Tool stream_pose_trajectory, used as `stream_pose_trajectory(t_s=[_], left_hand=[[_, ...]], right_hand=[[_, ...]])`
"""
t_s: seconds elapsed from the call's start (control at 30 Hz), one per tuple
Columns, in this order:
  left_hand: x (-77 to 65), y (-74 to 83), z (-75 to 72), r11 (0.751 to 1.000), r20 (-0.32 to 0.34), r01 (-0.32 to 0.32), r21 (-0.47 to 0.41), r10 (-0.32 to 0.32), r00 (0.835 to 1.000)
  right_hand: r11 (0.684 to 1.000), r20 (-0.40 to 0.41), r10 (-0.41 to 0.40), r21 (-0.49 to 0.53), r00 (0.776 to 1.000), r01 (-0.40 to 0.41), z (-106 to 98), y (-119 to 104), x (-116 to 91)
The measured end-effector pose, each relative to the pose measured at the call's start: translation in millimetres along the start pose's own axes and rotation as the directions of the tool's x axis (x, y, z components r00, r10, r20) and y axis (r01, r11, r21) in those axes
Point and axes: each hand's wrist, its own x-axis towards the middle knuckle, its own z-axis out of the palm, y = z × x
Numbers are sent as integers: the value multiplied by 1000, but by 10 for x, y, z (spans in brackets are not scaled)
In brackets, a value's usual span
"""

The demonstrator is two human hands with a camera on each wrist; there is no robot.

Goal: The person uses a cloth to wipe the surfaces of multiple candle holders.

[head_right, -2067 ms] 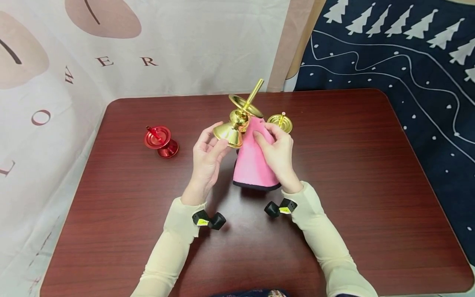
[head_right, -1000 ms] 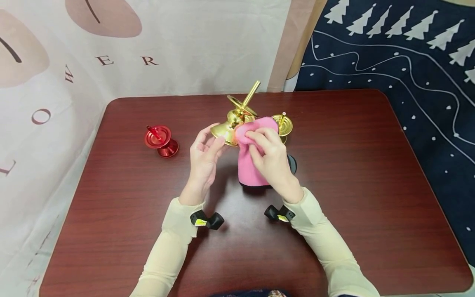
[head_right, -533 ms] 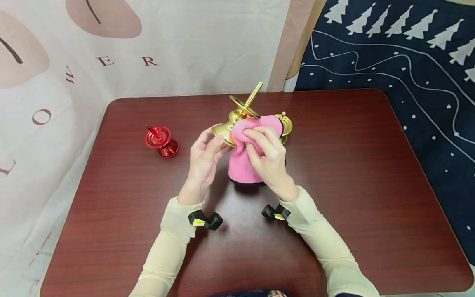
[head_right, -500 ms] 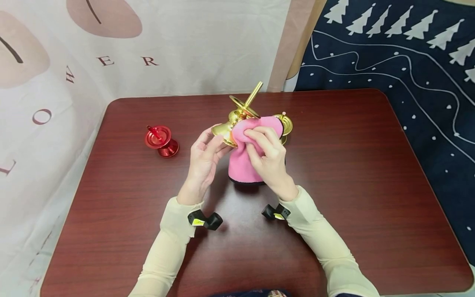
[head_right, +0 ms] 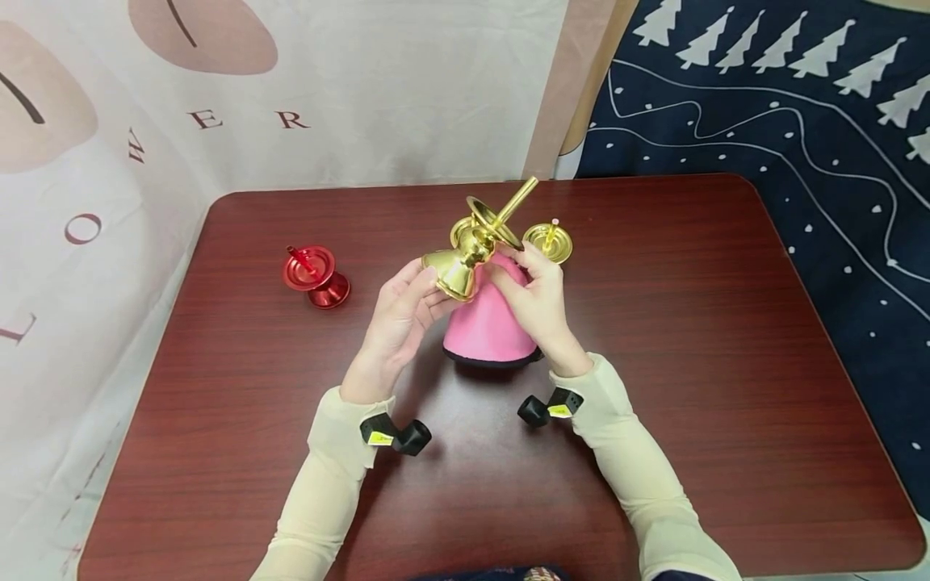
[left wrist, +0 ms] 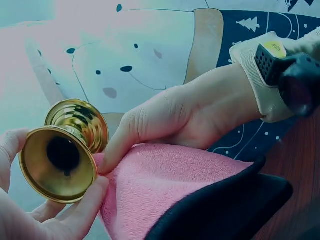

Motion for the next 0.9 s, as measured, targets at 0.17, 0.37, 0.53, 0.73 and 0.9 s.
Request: stream_pose_trajectory(t_s=[0.17,0.37,0.53,0.73,0.9], left_hand=[[14,-28,21,998,-40,-54,35,56,998],[33,-69,45,963,-58,-199,182,212,976],[42,-89,39,816,44,-418,399,438,898],[33,-91,-5,629,131,-541,558,577,806],[55,-78,-57,499,180,-577,647,635,751]], right_hand=[[980,35,151,123,988,-155,-18,-48,-31],[977,12,192,89,981,-192,-13,-112,-81],[960,35,265,84,964,-267,-37,-143,-122],[950,79,292,92,953,-299,-75,-190,-160],[969,76,231,70,970,-237,-108,-289,-195]])
